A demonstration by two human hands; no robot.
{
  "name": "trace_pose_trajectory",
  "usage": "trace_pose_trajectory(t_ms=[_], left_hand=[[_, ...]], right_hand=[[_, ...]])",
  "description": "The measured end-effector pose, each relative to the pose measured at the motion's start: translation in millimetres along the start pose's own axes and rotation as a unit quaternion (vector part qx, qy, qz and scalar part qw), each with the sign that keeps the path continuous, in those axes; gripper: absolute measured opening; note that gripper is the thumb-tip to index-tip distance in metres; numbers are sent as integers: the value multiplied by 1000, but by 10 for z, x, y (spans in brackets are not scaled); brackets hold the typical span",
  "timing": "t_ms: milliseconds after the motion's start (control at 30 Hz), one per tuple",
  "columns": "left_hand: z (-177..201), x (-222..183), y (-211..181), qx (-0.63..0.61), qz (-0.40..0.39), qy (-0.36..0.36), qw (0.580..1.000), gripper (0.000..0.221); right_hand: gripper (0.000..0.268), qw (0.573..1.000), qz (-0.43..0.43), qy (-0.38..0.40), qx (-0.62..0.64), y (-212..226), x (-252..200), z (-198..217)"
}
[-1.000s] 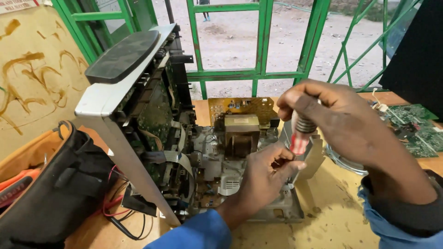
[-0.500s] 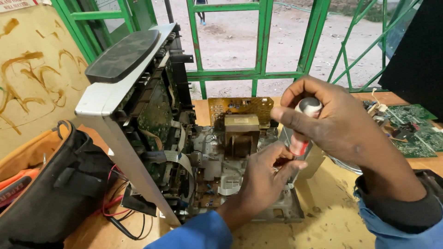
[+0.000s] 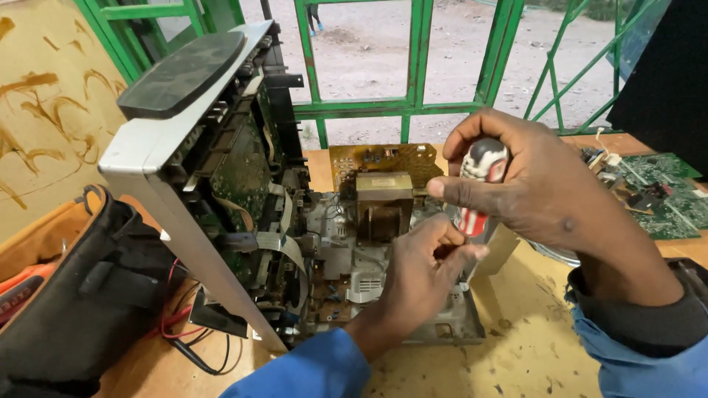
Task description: The person is disassembling an electronic device, specifically removing internal circuit boards and components by unscrewing them and pulling them out of the chassis.
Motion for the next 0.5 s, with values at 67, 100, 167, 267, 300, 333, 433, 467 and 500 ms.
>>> trace_pose_trajectory(t_ms=[67,100,167,267,300,333,433,467,500], left_hand=[[-7,-18,35,-9,10,2,1000,44],[-34,-32,28,-3,-11,31,999,45],[-55,-41,6,2,-33,59,998,49],[-54,-50,-18,-43,-27,69,996,44],[-49,-48,14,-23,-13,52,998,47],[-43,-57,45,-2,3,35,999,51],[-53,-30,59,-21,1,-26,999,41],[-63,-40,77,-21,3,-26,999,41],[-73,-50,97,8,4,-21,1000,45]], right_hand=[[39,1000,-18,3,-16,-19,1,-14],[36,1000,3,-2,-7,-48,21,-23],[33,1000,24,-8,3,-68,46,-17],[34,1000,15,-8,-16,-85,56,8],[34,1000,24,-2,-13,-91,60,9],[34,999,32,5,-10,-104,58,6],[41,996,77,-15,-42,-122,87,25],[41,996,75,-13,-42,-141,84,14],[43,996,85,-19,-37,-147,82,9]])
Point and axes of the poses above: each hand's wrist, its own x-axis towards the middle knuckle, its own z-axis out of the back of the hand, y = z × x, the point moved 4 cm from there along x, towards the middle knuckle, and after that the axes turned 13 degrees about -y, right-handed, at the moved point
